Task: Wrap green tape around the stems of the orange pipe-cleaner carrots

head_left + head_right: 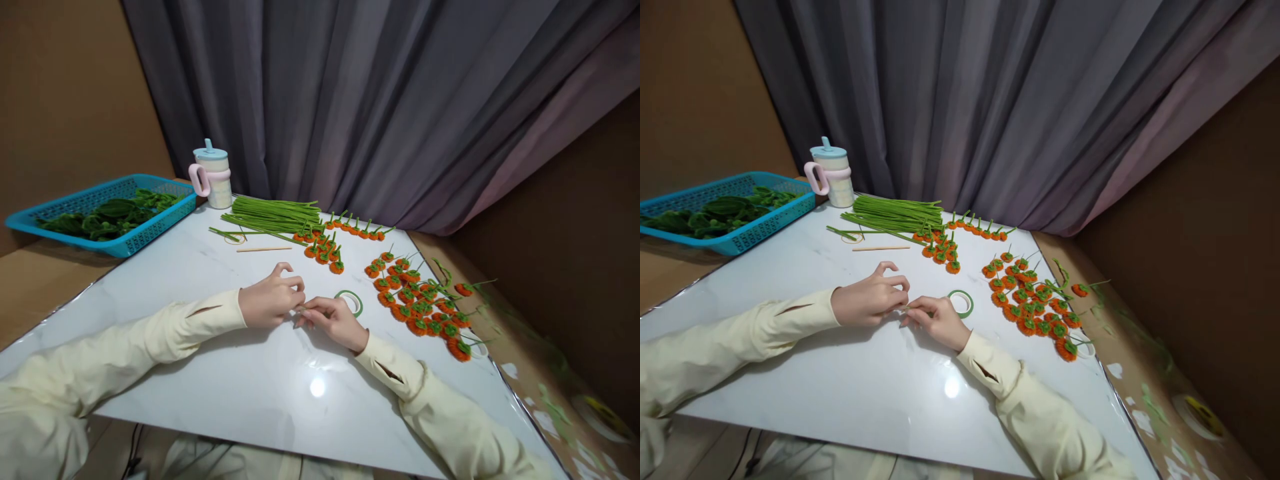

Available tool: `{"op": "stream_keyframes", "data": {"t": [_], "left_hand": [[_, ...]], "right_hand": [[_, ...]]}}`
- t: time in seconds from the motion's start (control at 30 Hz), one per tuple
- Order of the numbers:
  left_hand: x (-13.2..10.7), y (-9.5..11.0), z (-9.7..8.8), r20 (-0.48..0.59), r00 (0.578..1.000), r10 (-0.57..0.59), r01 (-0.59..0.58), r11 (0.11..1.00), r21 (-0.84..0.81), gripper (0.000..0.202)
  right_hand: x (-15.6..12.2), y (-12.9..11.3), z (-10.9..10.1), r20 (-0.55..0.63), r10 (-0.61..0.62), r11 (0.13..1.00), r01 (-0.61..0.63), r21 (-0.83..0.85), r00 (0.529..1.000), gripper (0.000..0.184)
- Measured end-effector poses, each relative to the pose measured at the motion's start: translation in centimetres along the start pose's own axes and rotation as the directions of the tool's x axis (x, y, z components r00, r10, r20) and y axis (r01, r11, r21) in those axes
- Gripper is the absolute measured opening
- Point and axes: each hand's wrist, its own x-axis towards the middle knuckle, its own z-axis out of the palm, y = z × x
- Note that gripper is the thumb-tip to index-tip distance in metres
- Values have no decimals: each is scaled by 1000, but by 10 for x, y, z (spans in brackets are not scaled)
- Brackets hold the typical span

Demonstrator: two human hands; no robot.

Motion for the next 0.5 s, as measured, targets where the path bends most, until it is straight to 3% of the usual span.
{"op": "stream_keyframes", "data": {"t": [0.1,0.23,0.4,0.5], "left_hand": [[0,-1,-1,39,999,-32,35,995,-96,14],[0,-3,-3,74,997,-26,40,979,-200,15],[-1,-5,-3,94,995,20,4,968,-250,18],[-1,-6,-2,127,990,57,-22,965,-262,19]], "right_hand": [[-2,4,1,-34,-262,910,235,-342,965,21],[-3,12,-2,95,-546,598,466,-652,833,21],[-3,13,-6,273,-647,313,575,-756,712,19],[-3,12,-6,362,-668,196,623,-757,650,18]]}}
